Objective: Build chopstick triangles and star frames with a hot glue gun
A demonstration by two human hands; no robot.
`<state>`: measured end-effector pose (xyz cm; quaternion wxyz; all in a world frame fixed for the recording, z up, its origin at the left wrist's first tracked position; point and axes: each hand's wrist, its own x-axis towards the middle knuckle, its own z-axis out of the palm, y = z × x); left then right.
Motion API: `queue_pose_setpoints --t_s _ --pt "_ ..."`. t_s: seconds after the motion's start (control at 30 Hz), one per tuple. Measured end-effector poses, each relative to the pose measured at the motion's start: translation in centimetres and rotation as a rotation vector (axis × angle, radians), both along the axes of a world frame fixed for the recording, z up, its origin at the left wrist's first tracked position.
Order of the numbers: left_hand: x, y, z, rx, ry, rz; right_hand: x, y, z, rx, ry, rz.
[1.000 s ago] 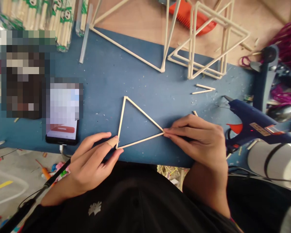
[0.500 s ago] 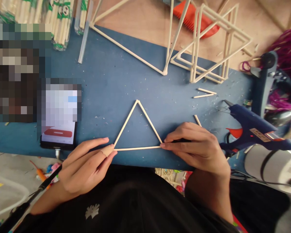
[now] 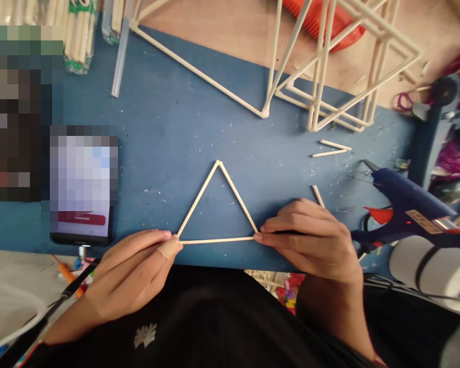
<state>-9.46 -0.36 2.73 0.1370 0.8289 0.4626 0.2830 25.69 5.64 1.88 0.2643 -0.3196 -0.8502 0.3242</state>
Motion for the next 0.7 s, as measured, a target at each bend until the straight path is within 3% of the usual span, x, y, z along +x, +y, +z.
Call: queue_pose_setpoints --t_s 0.17,0.43,0.7 --pt "0.3 0.7 0.5 -0.038 0.001 0.016 0.1 -0.2 -0.1 -0.023 0.002 0.008" --pt "-0.3 0.1 0.1 -0.035 0.041 -0.022 -0.4 -0.5 -0.2 0.046 -0.019 -0.038" --pt "1.8 1.4 0.1 -0.036 -0.001 0.026 -0.2 -0.5 0.0 -0.048 0.045 -0.054"
